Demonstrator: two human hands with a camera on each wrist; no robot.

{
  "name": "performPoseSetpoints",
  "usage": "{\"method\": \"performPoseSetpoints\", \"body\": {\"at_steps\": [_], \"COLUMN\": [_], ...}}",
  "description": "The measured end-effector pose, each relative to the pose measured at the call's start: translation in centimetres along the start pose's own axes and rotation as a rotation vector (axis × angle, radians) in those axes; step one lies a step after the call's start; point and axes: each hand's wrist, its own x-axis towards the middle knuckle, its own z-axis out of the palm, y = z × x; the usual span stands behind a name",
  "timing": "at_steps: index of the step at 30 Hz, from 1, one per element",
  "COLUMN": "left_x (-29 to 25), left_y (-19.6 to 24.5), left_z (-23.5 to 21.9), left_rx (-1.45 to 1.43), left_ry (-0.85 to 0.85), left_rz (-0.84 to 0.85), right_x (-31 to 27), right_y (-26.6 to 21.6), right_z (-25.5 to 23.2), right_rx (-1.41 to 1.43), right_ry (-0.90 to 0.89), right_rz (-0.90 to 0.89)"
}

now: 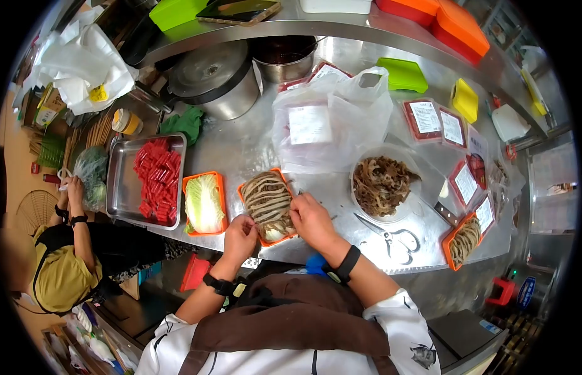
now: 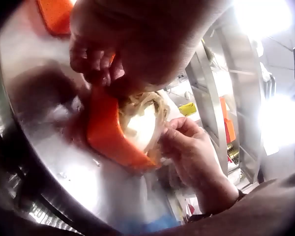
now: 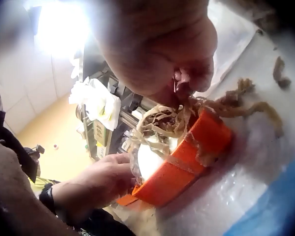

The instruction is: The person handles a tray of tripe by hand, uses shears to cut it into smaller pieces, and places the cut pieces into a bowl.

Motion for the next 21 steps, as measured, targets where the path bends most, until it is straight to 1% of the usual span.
{"method": "performPoseSetpoints", "body": {"at_steps": [2,3,4,6,7,12,14,17,21], "left_x": [-0.7,-0.9,-1.0,-1.0,-0.9,0.6,0.8,1.1,1.1], "left_y": [0.2,0.4,1.9,5.1,6.0,7.8,8.1,8.3,7.9], "left_z": [-0.5,-0.7,-1.4,-2.7,-2.7,-1.4,-1.3,-1.0,-0.7], "left_rx": [-0.076,-0.023,-0.017,0.066,0.112,0.161,0.191,0.209,0.188], "left_ry": [0.103,0.178,0.175,0.237,0.206,0.136,0.115,0.112,0.068], "left_rz": [0.073,0.17,0.171,0.624,0.696,0.681,0.707,0.738,0.771], "right_x": [0.0,-0.1,-0.2,-0.6,-0.5,-0.6,-0.9,-1.1,-1.4], "right_y": [0.5,0.6,0.7,0.4,-0.1,-2.0,-2.5,-3.0,-2.0], "right_z": [0.2,0.3,0.2,0.1,-0.3,-1.6,-1.9,-2.1,-1.8], "right_rx": [-0.057,-0.053,-0.023,0.009,0.043,0.16,0.282,0.332,0.309], "right_ry": [-0.038,-0.035,-0.028,-0.02,-0.021,0.017,-0.02,-0.055,-0.048], "right_rz": [-0.088,-0.087,-0.088,-0.084,-0.067,-0.03,0.059,0.096,0.072]}}
